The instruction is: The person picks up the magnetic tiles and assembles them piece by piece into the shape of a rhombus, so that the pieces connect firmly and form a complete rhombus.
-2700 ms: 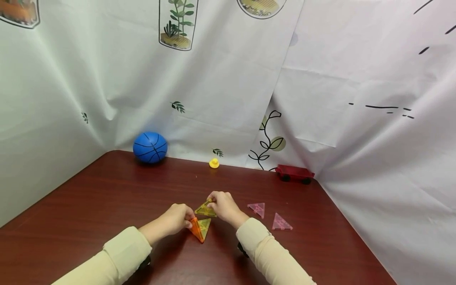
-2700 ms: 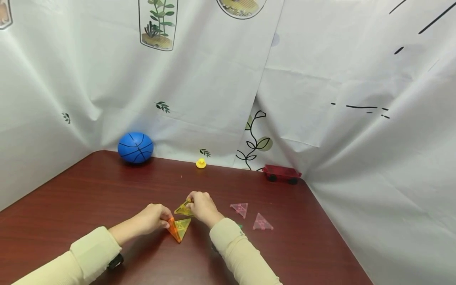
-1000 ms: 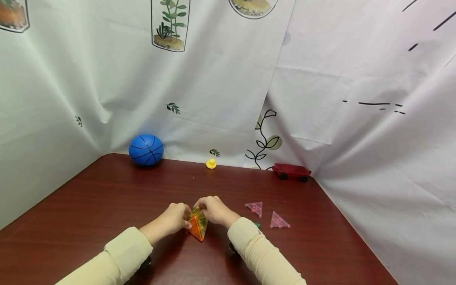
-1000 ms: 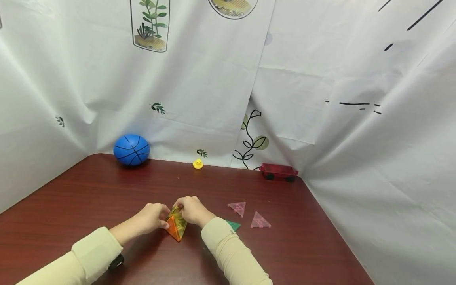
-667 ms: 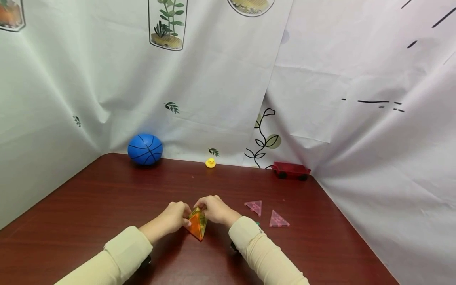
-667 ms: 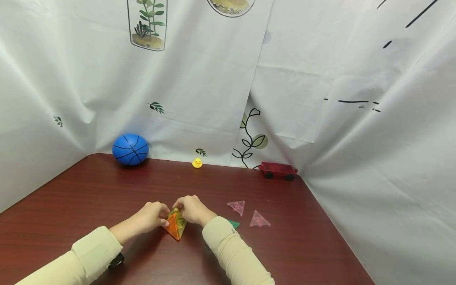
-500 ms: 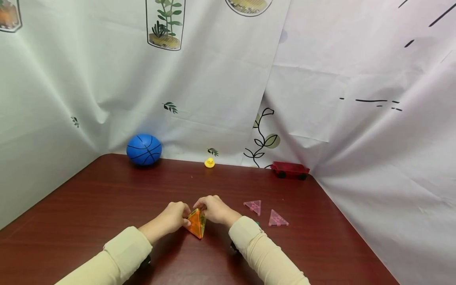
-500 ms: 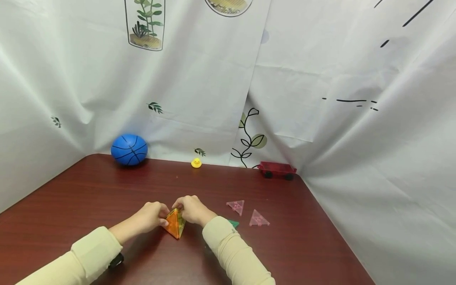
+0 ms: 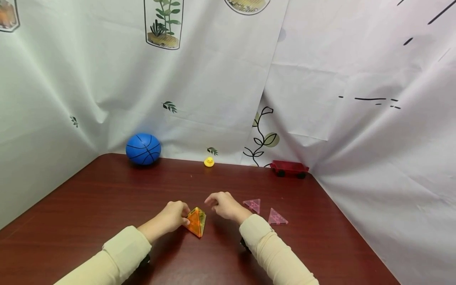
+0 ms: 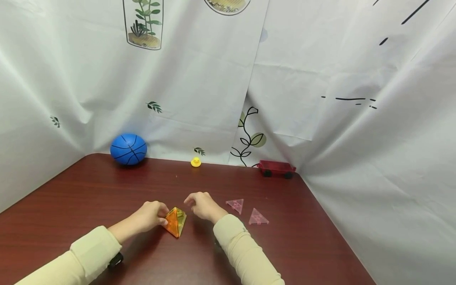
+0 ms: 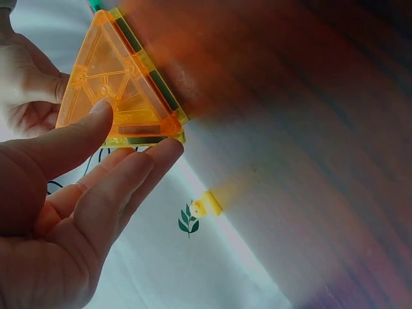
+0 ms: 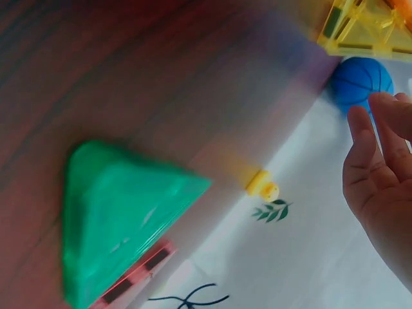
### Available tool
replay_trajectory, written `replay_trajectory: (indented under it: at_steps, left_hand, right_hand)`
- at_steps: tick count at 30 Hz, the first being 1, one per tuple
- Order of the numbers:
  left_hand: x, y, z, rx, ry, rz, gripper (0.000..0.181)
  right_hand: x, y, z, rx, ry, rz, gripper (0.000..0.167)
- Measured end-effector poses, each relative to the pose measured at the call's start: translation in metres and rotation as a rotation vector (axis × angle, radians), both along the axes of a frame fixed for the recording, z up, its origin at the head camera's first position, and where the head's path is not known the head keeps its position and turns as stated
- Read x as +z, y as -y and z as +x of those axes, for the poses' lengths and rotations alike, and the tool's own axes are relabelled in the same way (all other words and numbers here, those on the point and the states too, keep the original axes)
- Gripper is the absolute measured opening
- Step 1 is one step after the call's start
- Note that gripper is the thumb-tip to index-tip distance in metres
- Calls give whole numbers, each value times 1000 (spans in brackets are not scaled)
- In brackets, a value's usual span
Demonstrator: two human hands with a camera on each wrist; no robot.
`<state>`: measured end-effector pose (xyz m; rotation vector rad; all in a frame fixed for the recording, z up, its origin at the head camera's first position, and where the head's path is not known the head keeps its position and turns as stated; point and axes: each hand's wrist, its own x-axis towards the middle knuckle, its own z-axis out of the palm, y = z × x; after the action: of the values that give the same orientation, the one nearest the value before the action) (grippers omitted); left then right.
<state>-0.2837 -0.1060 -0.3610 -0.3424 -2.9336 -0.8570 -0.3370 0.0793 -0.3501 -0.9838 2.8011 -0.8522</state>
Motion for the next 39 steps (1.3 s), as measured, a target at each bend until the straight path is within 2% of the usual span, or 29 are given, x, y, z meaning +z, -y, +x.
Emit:
replay_trajectory:
  at_steps: [8, 14, 19, 24, 27, 32, 39]
  left_hand:
    - [4, -1, 5, -5, -3, 20, 17]
    - [7, -1, 7, 1, 1, 41, 21]
    - [9, -1, 9, 2, -7, 44, 22]
    - [12, -3, 15, 1, -21, 67, 22]
    - [15, -5, 17, 0, -33, 95, 21]
    - [19, -8, 18, -3, -64, 131, 20]
    - [24, -18, 17, -22, -83, 148, 18]
  right_hand:
    - [0, -34, -1, -28, -31, -2, 23]
    - [0, -57, -2, -49, -59, 46, 23]
    - [-4, -75, -3, -115, -46, 105, 22]
    - [-8, -92, -7, -167, -79, 94, 22]
    - [-8, -103, -9, -232, -99, 89, 22]
    - [-8, -122, -14, -369, -81, 114, 23]
    - [-6, -146, -15, -475, -19, 158, 33]
